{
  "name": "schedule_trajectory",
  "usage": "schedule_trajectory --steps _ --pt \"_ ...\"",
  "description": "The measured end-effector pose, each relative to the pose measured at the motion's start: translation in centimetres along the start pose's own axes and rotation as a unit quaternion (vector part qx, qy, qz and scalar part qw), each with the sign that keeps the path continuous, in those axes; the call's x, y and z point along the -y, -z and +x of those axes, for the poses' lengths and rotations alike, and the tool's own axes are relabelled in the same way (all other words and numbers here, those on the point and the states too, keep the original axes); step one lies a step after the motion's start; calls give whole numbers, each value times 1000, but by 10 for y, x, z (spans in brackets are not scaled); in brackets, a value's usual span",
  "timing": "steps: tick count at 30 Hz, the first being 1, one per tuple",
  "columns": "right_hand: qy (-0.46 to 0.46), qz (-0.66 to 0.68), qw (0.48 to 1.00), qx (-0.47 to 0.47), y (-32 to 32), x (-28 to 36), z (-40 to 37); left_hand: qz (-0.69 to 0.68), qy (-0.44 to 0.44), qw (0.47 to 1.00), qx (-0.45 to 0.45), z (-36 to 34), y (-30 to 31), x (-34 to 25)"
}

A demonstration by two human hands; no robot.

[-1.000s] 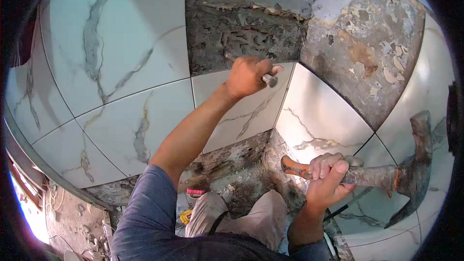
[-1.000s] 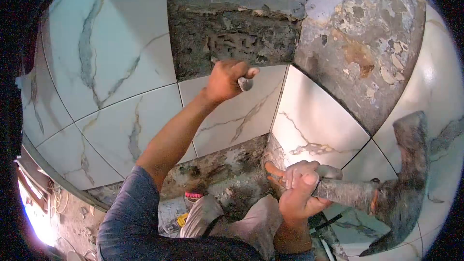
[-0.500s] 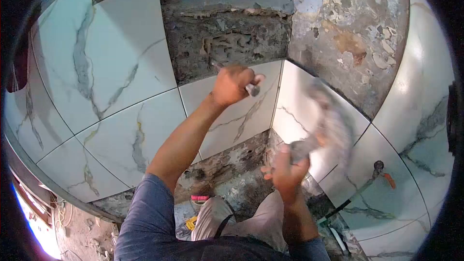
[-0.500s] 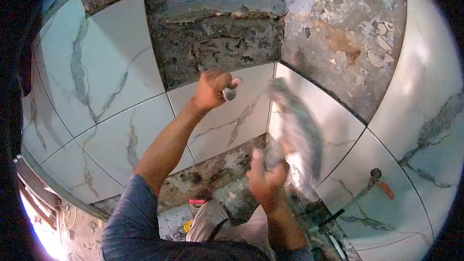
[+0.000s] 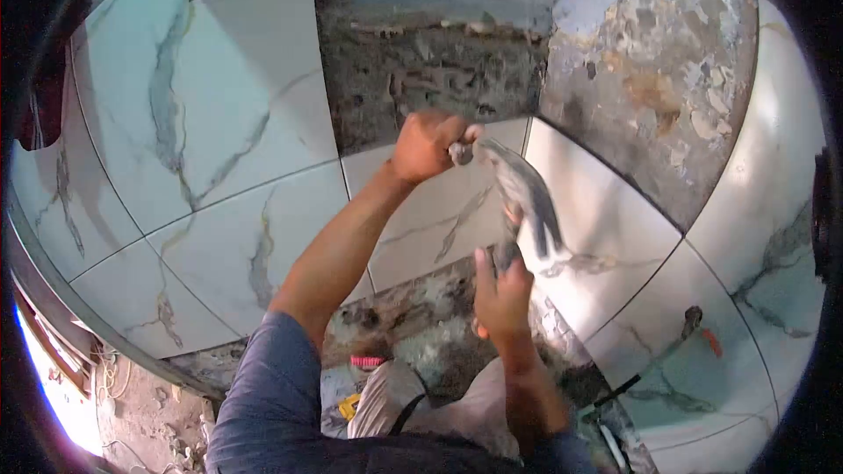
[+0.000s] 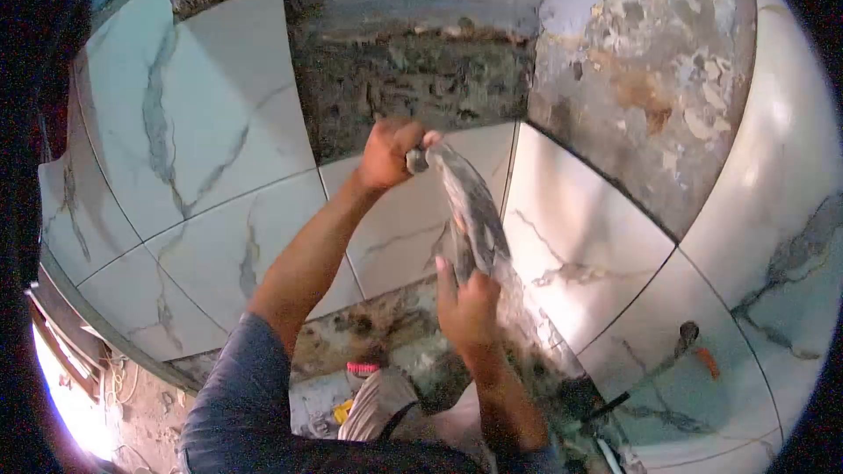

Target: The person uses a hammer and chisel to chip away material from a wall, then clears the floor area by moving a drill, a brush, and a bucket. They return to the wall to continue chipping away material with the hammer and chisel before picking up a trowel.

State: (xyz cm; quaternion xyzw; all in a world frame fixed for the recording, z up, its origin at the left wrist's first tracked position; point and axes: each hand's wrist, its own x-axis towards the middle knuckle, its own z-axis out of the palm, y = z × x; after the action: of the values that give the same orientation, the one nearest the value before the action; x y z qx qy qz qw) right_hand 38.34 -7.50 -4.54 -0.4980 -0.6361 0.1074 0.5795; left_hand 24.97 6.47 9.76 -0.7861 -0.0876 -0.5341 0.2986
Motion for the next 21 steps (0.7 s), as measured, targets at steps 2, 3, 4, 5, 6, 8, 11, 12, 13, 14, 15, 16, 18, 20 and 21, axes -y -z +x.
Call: schedule_trajectory --steps 2,3,4,5,6,8,11,12,13,14,15,16,18,20,21 --pt "1 139 986 -91 11 22 -14 -41 42 998 2 -2 0 -3" --pt "9 240 960 -141 15 42 -22 -38 44 998 -1 -1 1 -2" --pt "172 290 918 -207 7 34 -15 -35 46 998 -2 0 2 0" --pt "260 199 924 -198 1 19 -7 -34 44 998 -1 0 3 3" --pt "297 149 923 -192 -6 5 -3 -40 41 998 -11 -2 2 4" --pt "249 57 956 -146 -22 -13 5 -50 38 998 -19 -8 1 3" --pt "95 19 993 -65 -11 -6 -6 -99 32 994 43 -7 14 7" --pt "71 20 996 -57 -5 -6 -18 -102 31 993 46 -9 15 7" --pt "46 20 997 -49 2 -6 -29 -123 15 992 34 -11 14 11" --pt "22 20 999 -42 8 -6 -40 -142 -1 990 20 -14 12 16" --pt "14 15 997 -74 11 -16 -54 -133 6 991 -16 -24 13 17" --pt "8 16 996 -93 14 -25 -63 -136 3 991 -14 -34 14 16" --pt "-63 39 991 -110 26 -28 -78 -109 36 991 -61 -43 21 13" --pt "-130 58 984 -103 40 -19 -81 -192 -70 978 31 -37 25 7" --pt "-97 61 986 -119 46 -11 -77 -192 -101 975 39 -30 21 -8"
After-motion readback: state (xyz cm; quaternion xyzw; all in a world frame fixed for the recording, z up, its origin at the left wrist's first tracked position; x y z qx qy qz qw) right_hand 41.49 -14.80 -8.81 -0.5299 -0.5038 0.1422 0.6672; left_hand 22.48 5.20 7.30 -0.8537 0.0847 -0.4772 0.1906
